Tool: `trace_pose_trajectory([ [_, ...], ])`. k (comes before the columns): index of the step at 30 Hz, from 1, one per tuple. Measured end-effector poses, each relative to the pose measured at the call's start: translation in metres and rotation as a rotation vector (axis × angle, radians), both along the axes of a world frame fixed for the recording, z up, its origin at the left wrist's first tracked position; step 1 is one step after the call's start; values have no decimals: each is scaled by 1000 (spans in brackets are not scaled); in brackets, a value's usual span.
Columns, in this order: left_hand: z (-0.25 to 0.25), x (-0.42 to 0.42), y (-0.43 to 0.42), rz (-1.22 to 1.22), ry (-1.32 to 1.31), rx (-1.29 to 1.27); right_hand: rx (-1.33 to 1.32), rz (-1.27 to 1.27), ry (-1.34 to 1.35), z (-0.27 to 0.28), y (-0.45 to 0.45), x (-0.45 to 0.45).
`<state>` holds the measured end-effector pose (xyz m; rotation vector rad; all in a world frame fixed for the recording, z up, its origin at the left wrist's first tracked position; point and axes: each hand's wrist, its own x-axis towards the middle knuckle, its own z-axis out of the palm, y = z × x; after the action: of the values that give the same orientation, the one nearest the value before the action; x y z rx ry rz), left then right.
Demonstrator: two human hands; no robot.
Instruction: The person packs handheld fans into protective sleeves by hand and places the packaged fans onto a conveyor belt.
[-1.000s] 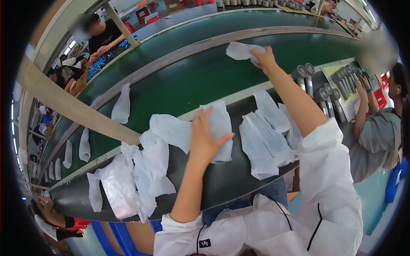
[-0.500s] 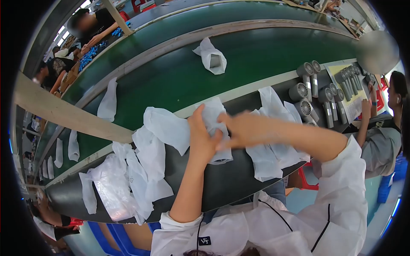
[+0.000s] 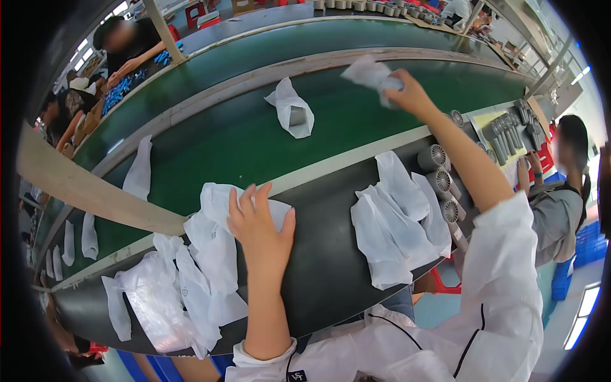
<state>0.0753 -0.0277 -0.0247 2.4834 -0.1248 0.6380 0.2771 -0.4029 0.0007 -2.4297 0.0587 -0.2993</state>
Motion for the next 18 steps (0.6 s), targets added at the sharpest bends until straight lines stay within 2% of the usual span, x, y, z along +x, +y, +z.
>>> trace_pose_trajectory([
  [1, -9, 0, 13, -21, 151, 69, -144, -72, -109, -18, -30, 33],
  [2, -16, 2, 21, -46, 301, 137, -165, -136, -122, -38, -56, 62],
  [6, -19, 8, 31, -119, 398, 43, -223, -245, -201, -97, -123, 130],
  [7, -17, 9, 32, -109, 402, 67, -219, -246, -191, -94, -113, 123],
  [9, -15, 10, 36, -114, 417, 95, -551, -417, -142, -58, -80, 86],
  [11, -14, 10, 36, -89, 520, -112, -566, -215, -236, -31, -70, 49],
  [12, -15, 11, 36, -93, 520, -114, -560, -110, -242, -14, -53, 16],
  [14, -18, 7, 36, -146, 482, -69, -461, 115, 197, 20, -9, -61],
  [15, -16, 6, 34, -149, 487, -65, -342, 251, 143, 13, 5, -93],
  [17, -10, 2, 31, -224, 555, -93, -402, 272, 355, 17, 36, -146],
  [18, -9, 0, 29, -236, 555, -93, -502, 278, 304, 11, 45, -161],
])
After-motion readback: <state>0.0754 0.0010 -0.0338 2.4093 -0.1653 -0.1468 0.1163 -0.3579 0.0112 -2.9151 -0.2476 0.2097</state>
